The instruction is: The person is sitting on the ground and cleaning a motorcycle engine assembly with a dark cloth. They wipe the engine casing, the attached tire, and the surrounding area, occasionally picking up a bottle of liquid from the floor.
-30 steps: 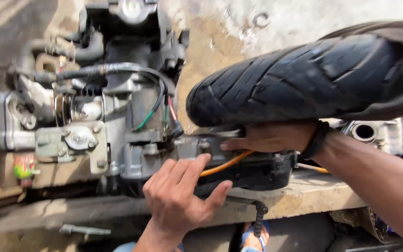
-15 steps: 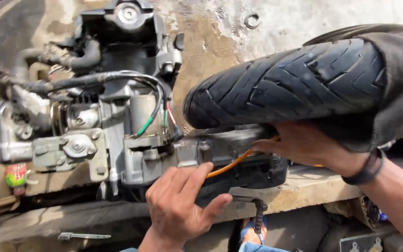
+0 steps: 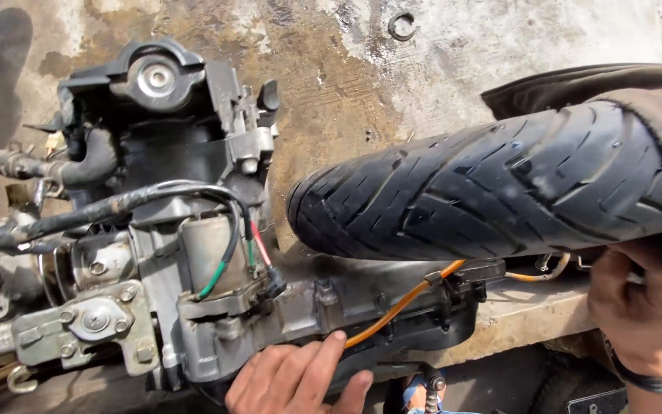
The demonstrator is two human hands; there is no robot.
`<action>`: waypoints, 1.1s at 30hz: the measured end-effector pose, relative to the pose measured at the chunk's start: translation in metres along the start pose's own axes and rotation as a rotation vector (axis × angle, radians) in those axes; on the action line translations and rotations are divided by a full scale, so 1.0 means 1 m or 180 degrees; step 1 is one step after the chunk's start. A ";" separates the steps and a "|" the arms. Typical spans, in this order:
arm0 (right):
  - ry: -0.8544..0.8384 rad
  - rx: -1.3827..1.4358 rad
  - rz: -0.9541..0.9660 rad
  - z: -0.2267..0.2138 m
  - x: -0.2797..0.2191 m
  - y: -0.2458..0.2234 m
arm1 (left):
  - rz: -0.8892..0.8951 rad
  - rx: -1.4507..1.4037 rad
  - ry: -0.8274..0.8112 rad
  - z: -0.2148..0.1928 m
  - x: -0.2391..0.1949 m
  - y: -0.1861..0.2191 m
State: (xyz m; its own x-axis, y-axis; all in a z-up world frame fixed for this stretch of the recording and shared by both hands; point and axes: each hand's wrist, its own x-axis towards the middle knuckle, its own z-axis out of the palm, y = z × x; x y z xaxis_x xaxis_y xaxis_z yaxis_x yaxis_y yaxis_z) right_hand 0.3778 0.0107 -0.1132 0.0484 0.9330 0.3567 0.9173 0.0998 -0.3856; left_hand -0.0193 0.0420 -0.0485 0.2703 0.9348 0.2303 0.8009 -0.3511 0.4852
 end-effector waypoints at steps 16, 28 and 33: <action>-0.2050 0.1246 0.0337 0.029 0.012 -0.028 | 0.0055 0.1532 -0.0698 0.012 0.019 0.028; -0.2020 0.0423 -0.0165 0.035 0.031 -0.047 | 0.0083 0.1237 -0.1526 0.020 0.042 0.030; -0.1395 -0.0887 -0.1030 0.034 0.022 -0.034 | 0.0128 0.1200 -0.1524 0.011 0.051 0.032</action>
State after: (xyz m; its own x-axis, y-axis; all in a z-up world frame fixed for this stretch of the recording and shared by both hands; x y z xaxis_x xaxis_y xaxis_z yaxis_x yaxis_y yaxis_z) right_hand 0.3343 0.0392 -0.1210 -0.3628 0.9318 0.0125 0.9300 0.3629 -0.0579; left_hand 0.0262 0.0794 -0.0307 0.4445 0.8720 -0.2050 0.8954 -0.4254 0.1317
